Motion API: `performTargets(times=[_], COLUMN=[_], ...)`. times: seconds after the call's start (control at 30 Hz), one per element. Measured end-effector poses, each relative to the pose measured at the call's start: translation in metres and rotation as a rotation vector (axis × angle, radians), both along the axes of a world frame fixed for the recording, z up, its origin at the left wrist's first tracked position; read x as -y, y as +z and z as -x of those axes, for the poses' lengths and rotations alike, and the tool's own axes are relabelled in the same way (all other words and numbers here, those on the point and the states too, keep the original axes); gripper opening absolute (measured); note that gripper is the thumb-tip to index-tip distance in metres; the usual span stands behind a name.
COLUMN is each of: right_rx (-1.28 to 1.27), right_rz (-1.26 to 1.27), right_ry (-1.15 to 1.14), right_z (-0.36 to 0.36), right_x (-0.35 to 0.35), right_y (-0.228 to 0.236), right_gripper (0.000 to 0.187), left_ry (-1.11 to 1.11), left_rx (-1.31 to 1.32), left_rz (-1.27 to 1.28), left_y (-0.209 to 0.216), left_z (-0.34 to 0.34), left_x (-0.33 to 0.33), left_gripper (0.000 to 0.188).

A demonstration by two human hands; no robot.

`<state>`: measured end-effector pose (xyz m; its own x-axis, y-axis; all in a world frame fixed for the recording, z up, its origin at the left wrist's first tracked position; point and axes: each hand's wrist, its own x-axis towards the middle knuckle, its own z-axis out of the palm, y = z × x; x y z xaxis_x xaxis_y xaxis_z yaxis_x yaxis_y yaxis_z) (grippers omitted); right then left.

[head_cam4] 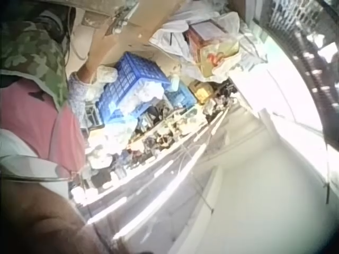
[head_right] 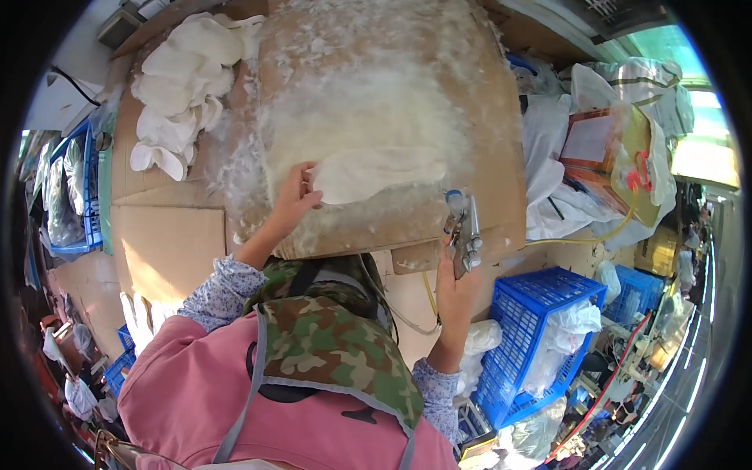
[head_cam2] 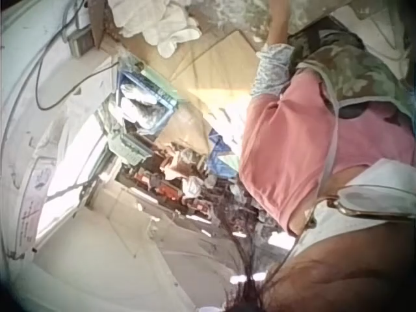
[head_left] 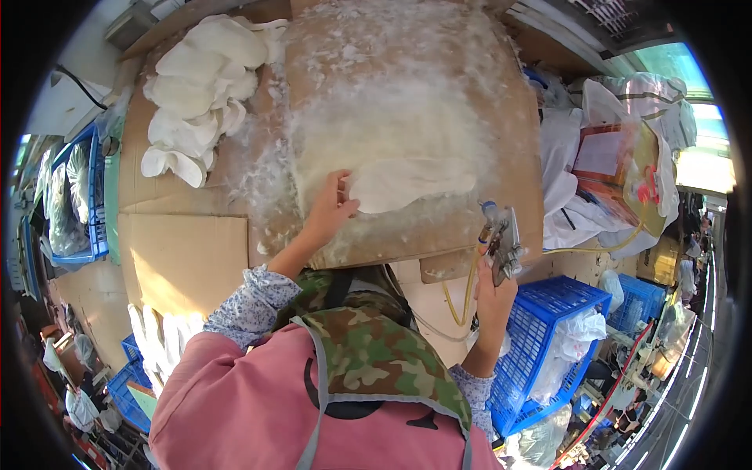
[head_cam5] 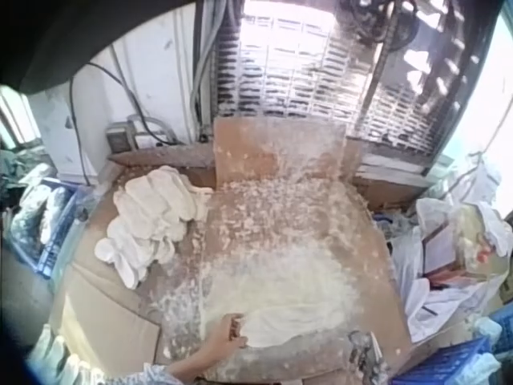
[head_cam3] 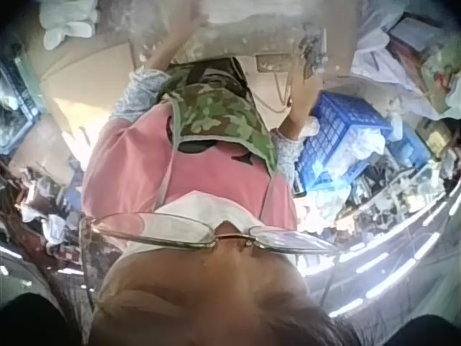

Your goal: The recorder sprays adhesive onto shoe insoles using a spray gun and then stacks them on a nearby cardboard surface.

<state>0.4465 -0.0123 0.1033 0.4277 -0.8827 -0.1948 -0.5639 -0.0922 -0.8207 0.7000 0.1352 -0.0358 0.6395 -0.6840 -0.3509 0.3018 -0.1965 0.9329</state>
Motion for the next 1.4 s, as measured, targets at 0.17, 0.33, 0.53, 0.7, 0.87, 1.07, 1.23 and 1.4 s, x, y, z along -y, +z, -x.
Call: performTargets(times=[0.17,0.33,0.53,0.7,0.87,1.07,1.23,1.4], right_rx=[-0.01,-0.004,-0.085,-0.146,-0.175,-0.157,-0.175,-0.117], right_rz=[-0.164,-0.154,-0.227,-0.199,-0.164,-0.049,-0.1,-0.011], right_ry=[0.156,0.409,0.52,0.549,0.521,0.439,0.357,0.324], right_z=[-0.016,-0.044,-0.059,-0.064,-0.059,-0.054,-0.049,-0.043], right_x=[-0.025,-0.037,-0.045,-0.045,-0.039,-0.026,-0.01,0.004], right_y=[0.008,-0.004,0.001,0.004,-0.001,-0.004,-0.005,-0.011], right_gripper=[0.026,0.028,0.029,0.029,0.028,0.024,0.02,0.018], left_ry=[-0.037,0.014,-0.013,0.005,0.065,0.067,0.044,0.062], left_rx=[0.13,0.084,0.046,0.033,0.011,0.011,0.167,0.231], left_rz=[-0.06,-0.078,-0.096,-0.091,-0.052,-0.041,-0.137,-0.13], left_y=[-0.002,-0.005,-0.004,-0.006,-0.01,-0.008,-0.003,-0.003], left_z=[0.003,0.006,0.003,0.005,0.008,0.01,0.01,0.011], left_x=[-0.005,-0.004,-0.004,-0.005,-0.003,-0.005,-0.006,-0.005], left_gripper=[0.047,0.045,0.043,0.039,0.034,0.032,0.033,0.034])
